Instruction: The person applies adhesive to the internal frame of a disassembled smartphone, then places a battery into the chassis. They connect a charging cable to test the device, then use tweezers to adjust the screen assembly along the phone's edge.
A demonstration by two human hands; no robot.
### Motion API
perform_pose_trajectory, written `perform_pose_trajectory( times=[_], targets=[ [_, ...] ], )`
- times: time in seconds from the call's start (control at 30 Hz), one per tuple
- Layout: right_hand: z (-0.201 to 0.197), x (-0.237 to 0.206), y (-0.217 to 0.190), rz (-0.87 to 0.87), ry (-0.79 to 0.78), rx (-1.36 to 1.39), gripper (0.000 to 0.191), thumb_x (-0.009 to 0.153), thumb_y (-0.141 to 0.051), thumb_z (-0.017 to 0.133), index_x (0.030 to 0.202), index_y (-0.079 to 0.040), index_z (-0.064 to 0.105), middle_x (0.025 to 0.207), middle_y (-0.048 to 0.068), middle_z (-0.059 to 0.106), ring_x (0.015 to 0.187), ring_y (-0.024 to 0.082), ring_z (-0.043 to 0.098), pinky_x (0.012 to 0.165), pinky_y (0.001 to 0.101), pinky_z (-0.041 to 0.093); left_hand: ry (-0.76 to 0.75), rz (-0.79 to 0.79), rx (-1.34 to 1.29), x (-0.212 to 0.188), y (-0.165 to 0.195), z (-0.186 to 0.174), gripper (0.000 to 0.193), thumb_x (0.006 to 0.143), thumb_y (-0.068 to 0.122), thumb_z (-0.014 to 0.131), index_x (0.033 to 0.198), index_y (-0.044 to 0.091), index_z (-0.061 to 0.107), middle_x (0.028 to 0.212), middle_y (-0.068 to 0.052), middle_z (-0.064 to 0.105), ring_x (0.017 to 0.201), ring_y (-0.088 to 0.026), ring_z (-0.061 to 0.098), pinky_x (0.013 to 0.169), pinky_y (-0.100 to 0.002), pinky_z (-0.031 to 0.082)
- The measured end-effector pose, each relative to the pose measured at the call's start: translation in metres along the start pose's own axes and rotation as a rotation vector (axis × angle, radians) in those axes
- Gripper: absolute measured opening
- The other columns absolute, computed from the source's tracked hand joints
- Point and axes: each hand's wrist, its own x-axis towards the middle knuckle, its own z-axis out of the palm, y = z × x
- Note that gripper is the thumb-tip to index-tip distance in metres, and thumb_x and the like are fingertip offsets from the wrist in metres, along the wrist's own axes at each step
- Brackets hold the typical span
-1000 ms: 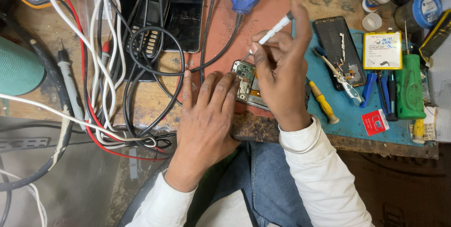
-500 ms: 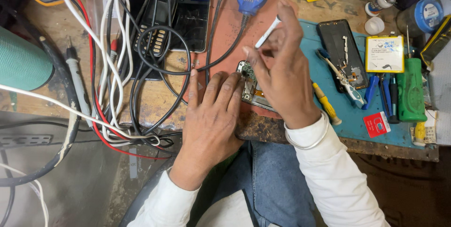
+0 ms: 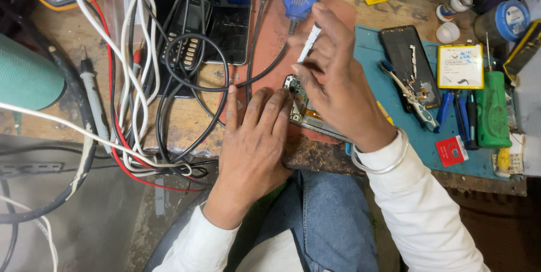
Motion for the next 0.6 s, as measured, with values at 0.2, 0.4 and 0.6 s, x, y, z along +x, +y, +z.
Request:
perform_pose_trajectory(
  times=[0.2, 0.4, 0.6],
  targets=[
    [-0.0027, 0.0049, -0.0029, 0.053, 0.000, -0.118, 0.070, 0.108, -0.003, 0.073, 0.154, 0.000, 0.019, 0.105, 0.017, 0.068, 0.098, 0.025, 0.077, 0.084, 0.0304, 0.061, -0.010, -0.006, -0.002, 0.0000, 0.0011, 0.0020, 0.096, 0.050, 0.022, 0.077, 0.139, -0.001, 0.052, 0.142, -0.012, 0.051, 0.137, -0.032, 0.042, 0.122, -0.062, 0.014],
    [-0.0009, 0.0026, -0.0034, 0.190, -0.021, -0.115, 0.072, 0.103, -0.004, 0.071, 0.151, 0.002, 0.019, 0.104, 0.020, 0.066, 0.096, 0.028, 0.075, 0.084, 0.0332, 0.060, -0.007, 0.012, 0.008, -0.0024, 0.0002, 0.0040, 0.092, 0.053, 0.022, 0.077, 0.139, -0.001, 0.053, 0.143, -0.012, 0.051, 0.138, -0.032, 0.043, 0.122, -0.062, 0.014],
    [-0.0003, 0.0013, -0.0036, 0.153, -0.010, -0.095, 0.074, 0.106, -0.005, 0.073, 0.155, -0.003, 0.017, 0.112, 0.018, 0.065, 0.103, 0.026, 0.075, 0.084, 0.0311, 0.062, -0.006, -0.002, -0.008, -0.0024, 0.0007, 0.0049, 0.093, 0.053, 0.022, 0.078, 0.139, -0.002, 0.052, 0.142, -0.013, 0.051, 0.137, -0.034, 0.043, 0.122, -0.063, 0.014]
  ],
)
